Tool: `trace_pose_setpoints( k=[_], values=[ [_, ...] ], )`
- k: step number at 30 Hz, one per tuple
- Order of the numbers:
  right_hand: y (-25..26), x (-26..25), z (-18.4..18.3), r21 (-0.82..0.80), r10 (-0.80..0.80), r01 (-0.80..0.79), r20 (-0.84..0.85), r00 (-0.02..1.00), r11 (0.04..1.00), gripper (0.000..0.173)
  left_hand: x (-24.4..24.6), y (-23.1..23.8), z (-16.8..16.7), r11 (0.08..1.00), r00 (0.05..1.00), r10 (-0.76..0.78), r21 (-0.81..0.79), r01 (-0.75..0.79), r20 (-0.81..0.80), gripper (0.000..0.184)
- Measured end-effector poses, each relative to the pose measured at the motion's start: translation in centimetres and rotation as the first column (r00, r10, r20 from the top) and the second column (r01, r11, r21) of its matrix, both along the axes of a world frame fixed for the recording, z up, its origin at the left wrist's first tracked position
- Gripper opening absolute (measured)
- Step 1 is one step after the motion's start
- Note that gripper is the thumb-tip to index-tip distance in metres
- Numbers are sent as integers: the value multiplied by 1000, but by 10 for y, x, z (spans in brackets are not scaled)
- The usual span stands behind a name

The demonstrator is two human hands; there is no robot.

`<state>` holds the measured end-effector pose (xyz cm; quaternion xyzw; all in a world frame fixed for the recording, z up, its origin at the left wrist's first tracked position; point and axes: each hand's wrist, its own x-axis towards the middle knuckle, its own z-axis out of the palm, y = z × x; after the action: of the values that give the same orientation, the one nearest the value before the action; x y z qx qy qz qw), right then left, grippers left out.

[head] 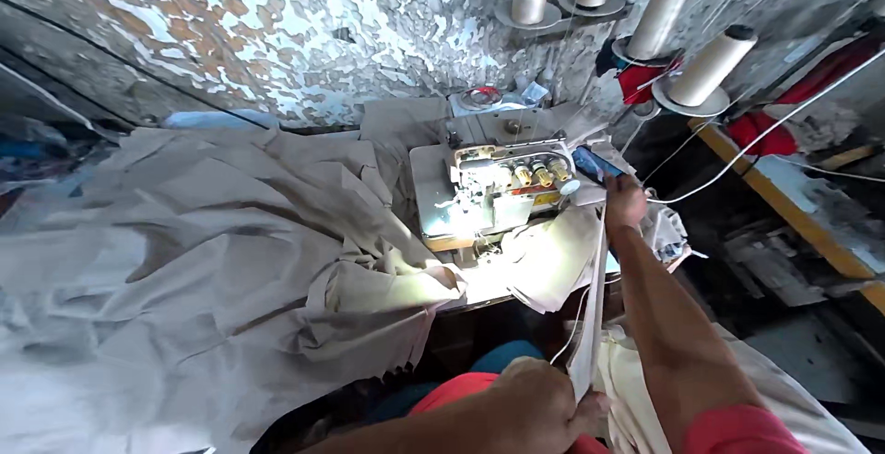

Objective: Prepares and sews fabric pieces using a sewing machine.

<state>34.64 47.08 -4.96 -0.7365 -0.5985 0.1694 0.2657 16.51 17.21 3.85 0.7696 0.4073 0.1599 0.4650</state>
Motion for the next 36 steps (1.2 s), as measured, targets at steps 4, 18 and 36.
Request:
trace_pose_setpoints(
  k=[4,18,36],
  values=[
    [1,-2,7,21,-28,29,-30,999,999,52,-11,-3,-10,994,999,34,104,-36,18,51],
    [-216,-96,50,591,824,-722,163,543,359,39,-58,1,-62,719,695,643,59,-693,322,49],
    [-194,-56,26,493,664,-629,-746,49,601,17,-63,26,-53,524,692,685,507,-685,227,44]
  ],
)
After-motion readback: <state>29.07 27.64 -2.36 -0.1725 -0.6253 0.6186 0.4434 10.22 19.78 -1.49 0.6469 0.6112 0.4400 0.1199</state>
